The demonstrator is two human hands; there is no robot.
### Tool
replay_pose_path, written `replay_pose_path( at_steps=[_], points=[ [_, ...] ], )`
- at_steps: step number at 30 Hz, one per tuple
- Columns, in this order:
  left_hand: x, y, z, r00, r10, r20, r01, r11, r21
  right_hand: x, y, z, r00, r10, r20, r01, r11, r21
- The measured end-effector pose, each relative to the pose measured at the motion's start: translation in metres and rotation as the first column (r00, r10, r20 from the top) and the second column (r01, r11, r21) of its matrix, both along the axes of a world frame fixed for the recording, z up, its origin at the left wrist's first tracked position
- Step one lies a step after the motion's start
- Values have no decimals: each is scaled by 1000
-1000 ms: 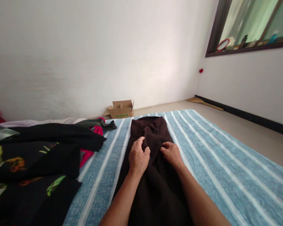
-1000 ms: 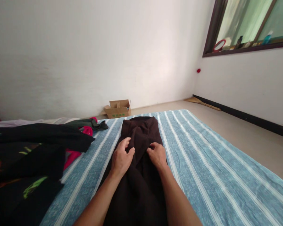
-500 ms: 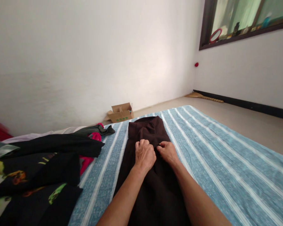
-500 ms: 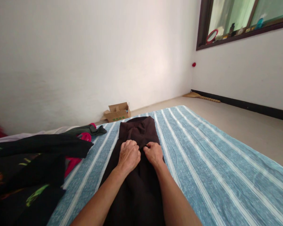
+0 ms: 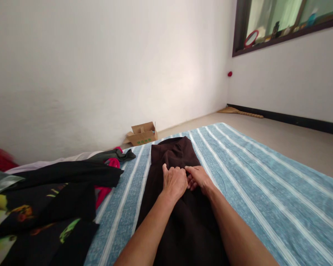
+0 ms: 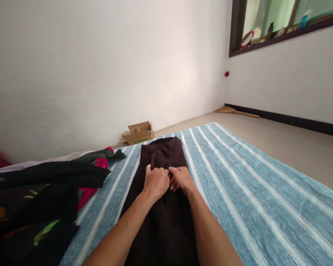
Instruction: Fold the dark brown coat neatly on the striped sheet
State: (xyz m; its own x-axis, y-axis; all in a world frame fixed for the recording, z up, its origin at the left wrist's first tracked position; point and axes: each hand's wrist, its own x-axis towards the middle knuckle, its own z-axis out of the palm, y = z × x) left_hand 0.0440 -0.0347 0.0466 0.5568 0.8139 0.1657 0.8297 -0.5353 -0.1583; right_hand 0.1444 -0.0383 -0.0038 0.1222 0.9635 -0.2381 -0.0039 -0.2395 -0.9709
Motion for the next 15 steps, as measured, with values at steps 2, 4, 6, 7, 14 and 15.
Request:
replay_pose_path(
  at_steps=[2, 4, 6, 7, 14, 15],
  points=[
    [-1, -3, -2, 1000, 4, 20, -4, 1000, -22, -1, 2, -2, 1000, -25, 9, 25, 1000, -6],
    [-3, -5, -4, 1000, -7, 27, 8, 999, -40, -3, 5, -8, 997, -64, 40, 64, 998, -11],
    [-5, -7, -4, 999, -26, 21, 27, 998, -54, -4, 9, -13, 994, -90, 69, 91, 996, -16],
    [-6, -7, -4, 999, -34, 17, 35, 998, -60, -5, 10, -16, 993, -93, 77, 95, 995, -19],
    [-10, -15, -6, 1000, -15, 4, 16, 997, -82, -3, 7, -14, 997, -26, 73, 30, 998, -62],
    [-10, -15, -7, 1000, -8, 5, 8, 996, -86, -3, 5, -12, 997, -17, 79, 23, 997, -70]
  ],
)
